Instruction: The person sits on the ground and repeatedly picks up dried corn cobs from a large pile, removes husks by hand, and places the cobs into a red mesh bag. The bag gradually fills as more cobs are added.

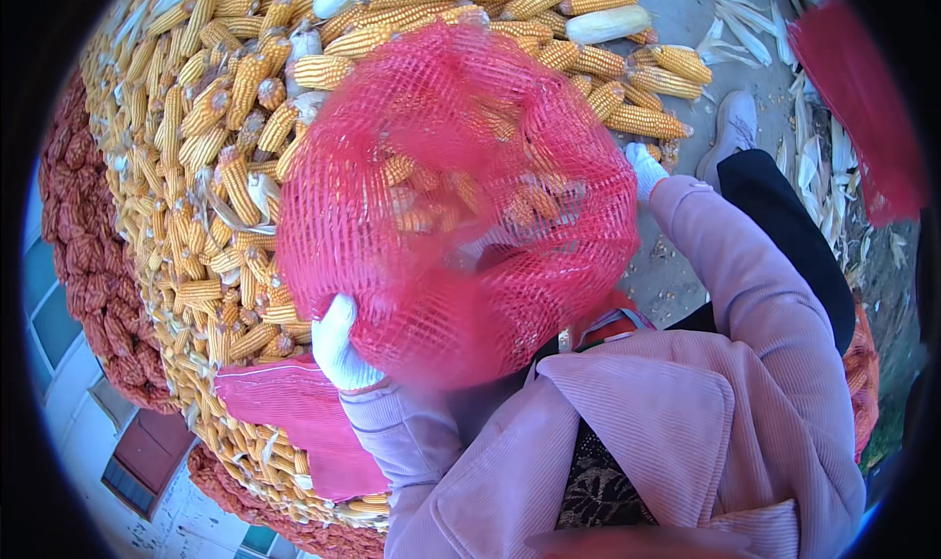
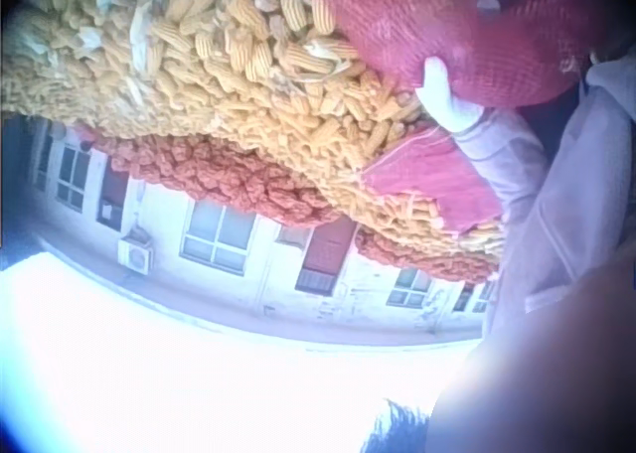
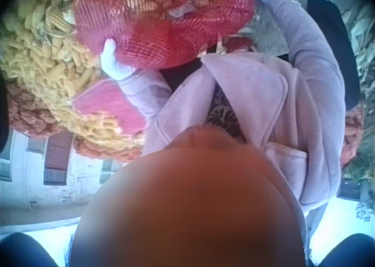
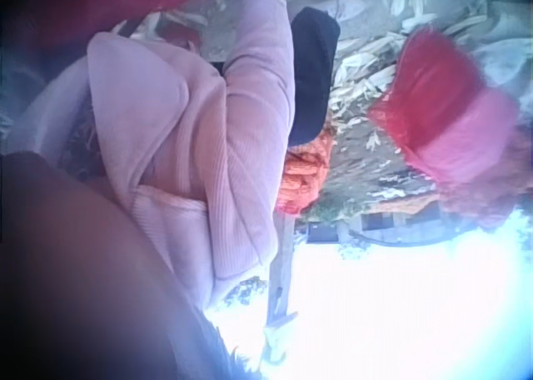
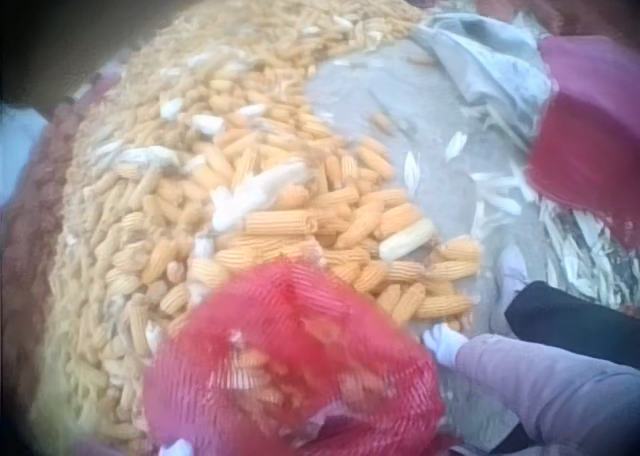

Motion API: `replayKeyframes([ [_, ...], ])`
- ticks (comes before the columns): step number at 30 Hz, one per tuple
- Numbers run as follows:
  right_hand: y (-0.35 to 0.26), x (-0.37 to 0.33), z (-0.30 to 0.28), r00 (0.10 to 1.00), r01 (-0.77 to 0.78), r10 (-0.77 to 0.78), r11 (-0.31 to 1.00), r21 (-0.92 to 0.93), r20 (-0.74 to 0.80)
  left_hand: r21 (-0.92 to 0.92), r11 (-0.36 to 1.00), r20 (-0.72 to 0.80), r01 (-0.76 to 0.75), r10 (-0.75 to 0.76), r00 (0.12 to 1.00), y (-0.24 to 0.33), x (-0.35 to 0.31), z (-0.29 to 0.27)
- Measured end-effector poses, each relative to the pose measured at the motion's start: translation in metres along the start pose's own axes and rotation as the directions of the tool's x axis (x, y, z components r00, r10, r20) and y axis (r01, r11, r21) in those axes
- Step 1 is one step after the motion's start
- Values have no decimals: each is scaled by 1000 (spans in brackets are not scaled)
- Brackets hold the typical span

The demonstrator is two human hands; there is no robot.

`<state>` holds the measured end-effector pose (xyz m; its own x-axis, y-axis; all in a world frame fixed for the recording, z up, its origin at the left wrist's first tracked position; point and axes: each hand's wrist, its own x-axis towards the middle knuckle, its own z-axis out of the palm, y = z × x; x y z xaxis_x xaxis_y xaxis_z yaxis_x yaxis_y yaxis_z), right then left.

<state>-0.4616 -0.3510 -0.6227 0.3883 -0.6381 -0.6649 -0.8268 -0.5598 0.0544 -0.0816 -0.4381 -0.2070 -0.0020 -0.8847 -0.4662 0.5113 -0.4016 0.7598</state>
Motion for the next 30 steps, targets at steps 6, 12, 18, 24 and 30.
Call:
replayKeyframes([
  [6,25,-55,-68,992,-58,26,964,258,125,340,940,25,26,-36,999,-1,4,29],
  [12,78,-117,-165,841,-461,520,551,695,146,485,873,42,51,-82,996,-8,2,50],
  [18,105,-178,-263,577,515,801,-202,833,-162,296,954,122,53,-92,988,-21,-6,59],
  [24,12,-206,-317,800,553,106,-511,658,-590,13,990,311,140,-137,940,-27,-43,66],
  [30,-47,-142,-351,987,70,119,308,949,-112,-116,991,193,69,-45,980,-19,-86,22],
])
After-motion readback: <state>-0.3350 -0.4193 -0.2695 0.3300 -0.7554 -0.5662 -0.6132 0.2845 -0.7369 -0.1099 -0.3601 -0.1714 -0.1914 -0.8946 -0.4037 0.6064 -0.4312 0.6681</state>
